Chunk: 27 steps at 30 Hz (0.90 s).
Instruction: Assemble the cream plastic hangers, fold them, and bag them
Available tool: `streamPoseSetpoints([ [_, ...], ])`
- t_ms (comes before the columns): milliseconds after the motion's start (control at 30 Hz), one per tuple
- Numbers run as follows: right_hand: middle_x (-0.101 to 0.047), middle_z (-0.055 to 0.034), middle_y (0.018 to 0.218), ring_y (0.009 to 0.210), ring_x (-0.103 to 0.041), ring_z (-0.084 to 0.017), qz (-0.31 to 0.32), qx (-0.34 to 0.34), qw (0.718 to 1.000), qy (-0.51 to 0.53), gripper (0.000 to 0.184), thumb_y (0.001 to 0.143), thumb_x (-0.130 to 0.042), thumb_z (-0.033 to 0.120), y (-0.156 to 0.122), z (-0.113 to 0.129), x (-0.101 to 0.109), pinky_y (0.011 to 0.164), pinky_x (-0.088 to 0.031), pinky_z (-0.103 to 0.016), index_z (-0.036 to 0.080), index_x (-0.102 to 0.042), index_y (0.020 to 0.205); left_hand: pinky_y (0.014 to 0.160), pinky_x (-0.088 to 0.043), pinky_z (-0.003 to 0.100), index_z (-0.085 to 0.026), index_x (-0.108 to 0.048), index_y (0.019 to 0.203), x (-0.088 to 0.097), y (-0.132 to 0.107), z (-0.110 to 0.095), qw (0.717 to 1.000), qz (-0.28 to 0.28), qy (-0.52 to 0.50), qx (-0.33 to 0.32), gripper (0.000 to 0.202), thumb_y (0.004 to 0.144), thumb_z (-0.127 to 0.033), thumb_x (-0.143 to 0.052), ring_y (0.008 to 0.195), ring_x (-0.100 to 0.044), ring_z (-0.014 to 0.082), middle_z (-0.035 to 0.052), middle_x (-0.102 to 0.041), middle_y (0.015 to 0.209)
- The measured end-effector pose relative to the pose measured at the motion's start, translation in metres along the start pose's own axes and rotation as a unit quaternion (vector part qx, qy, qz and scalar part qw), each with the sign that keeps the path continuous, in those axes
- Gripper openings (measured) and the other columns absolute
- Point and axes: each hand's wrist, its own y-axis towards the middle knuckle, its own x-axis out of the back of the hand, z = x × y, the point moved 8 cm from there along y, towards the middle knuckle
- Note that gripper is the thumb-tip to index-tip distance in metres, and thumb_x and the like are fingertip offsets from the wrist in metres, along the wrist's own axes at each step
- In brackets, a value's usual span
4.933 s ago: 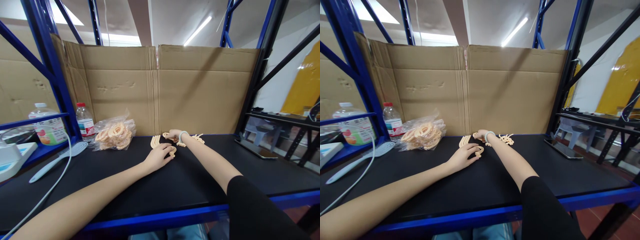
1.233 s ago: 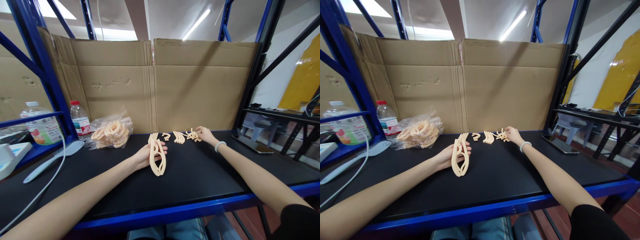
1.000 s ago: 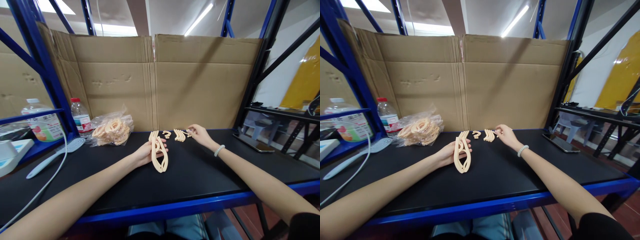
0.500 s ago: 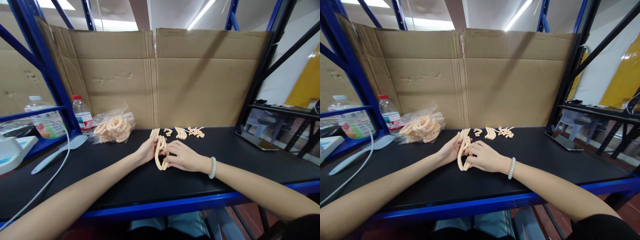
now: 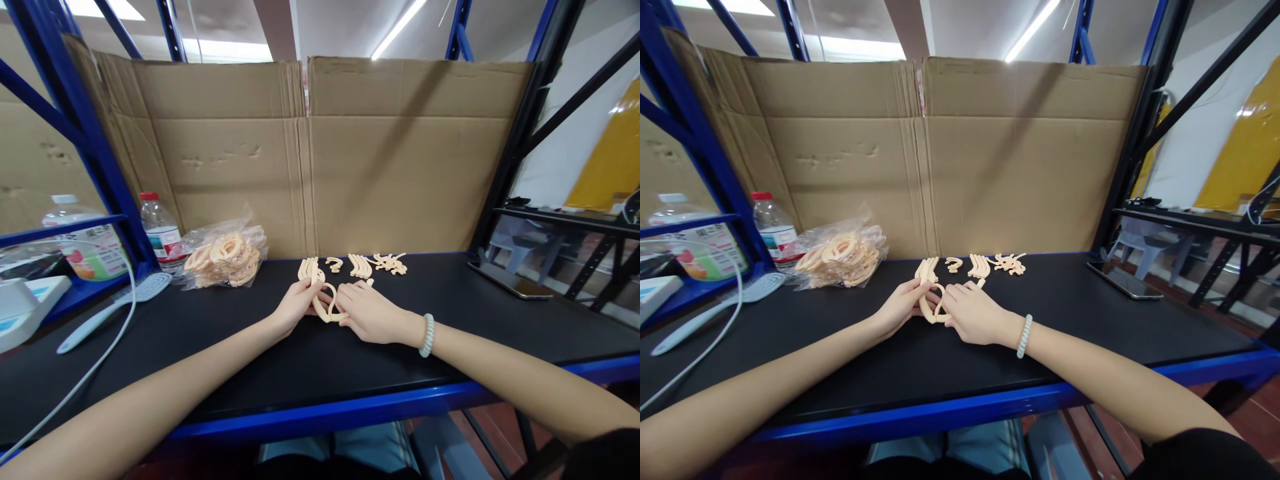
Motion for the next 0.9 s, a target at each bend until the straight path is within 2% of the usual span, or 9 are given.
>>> streamPoseSetpoints([
  [133,-0.059,-0.0037,0.078,0.063,-0.05,-0.015,0.039,-0.056,0.997,0.031,0.007,0.09,-0.049,0.019,0.0,-0.016,-0.013,0.067,-0.031,-0.031,0.015,-0.051,0.085,0.051,-0.053,0.024,-0.014,-0.051,0.081,0.002,-0.002,-0.003,1.0,-0.027,0.006,-0.014,0.021,0.09,-0.033,-0.05,0.056,-0.067,0.0168,0.0066,-0.069,0.066],
  [233,-0.058,0.0004,0.07,0.059,-0.05,-0.013,0.035,-0.067,0.995,0.059,0.006,0.088,-0.049,0.013,0.0,-0.02,-0.012,0.069,-0.028,-0.03,0.016,-0.05,0.083,0.051,-0.053,0.023,-0.015,-0.048,0.08,0.003,-0.002,-0.003,0.999,-0.037,0.0,-0.008,0.021,0.091,-0.033,-0.049,0.057,-0.068,0.0171,0.0072,-0.07,0.065],
  [400,-0.059,0.0001,0.069,0.064,-0.05,-0.013,-0.007,-0.042,0.997,0.062,0.007,0.087,-0.05,0.012,0.001,-0.015,-0.002,0.073,-0.027,-0.03,0.017,-0.051,0.081,0.044,-0.05,0.021,-0.015,-0.047,0.076,0.007,0.001,0.002,0.999,-0.043,-0.012,0.018,0.021,0.092,-0.028,-0.044,0.05,-0.067,0.0182,0.0084,-0.068,0.057],
  [533,-0.057,0.0,0.068,0.065,-0.048,-0.014,-0.027,-0.013,0.999,0.039,0.009,0.086,-0.048,0.011,0.001,-0.01,-0.001,0.075,-0.026,-0.031,0.018,-0.052,0.082,0.042,-0.049,0.021,-0.015,-0.048,0.073,0.007,0.003,0.004,0.999,-0.036,-0.027,0.022,0.022,0.089,-0.03,-0.048,0.048,-0.066,0.0194,0.009,-0.067,0.055],
  [700,-0.057,-0.0023,0.069,0.069,-0.047,-0.017,-0.057,0.035,0.997,-0.026,0.019,0.081,-0.043,0.002,0.001,-0.008,0.006,0.079,-0.026,-0.034,0.018,-0.054,0.083,0.036,-0.043,0.018,-0.015,-0.048,0.068,0.014,0.006,0.009,0.993,-0.069,-0.067,0.066,0.022,0.088,-0.024,-0.048,0.038,-0.06,0.0155,0.0042,-0.061,0.046],
  [800,-0.058,-0.0036,0.073,0.072,-0.048,-0.018,-0.092,0.017,0.996,-0.012,0.02,0.082,-0.041,0.003,0.0,-0.025,0.015,0.081,-0.028,-0.034,0.018,-0.054,0.084,0.035,-0.04,0.017,-0.015,-0.046,0.064,0.016,0.006,0.009,0.991,-0.082,-0.071,0.082,0.026,0.089,-0.018,-0.041,0.034,-0.056,0.0134,0.0032,-0.057,0.041],
  [900,-0.06,-0.0061,0.086,0.081,-0.051,-0.019,-0.144,-0.077,0.984,0.064,0.013,0.087,-0.046,0.012,-0.009,-0.07,0.024,0.083,-0.032,-0.033,0.018,-0.052,0.097,0.04,-0.045,0.019,-0.014,-0.047,0.067,0.012,0.004,0.006,0.993,-0.07,-0.065,0.069,0.026,0.092,-0.02,-0.039,0.041,-0.062,0.016,0.0065,-0.062,0.047],
])
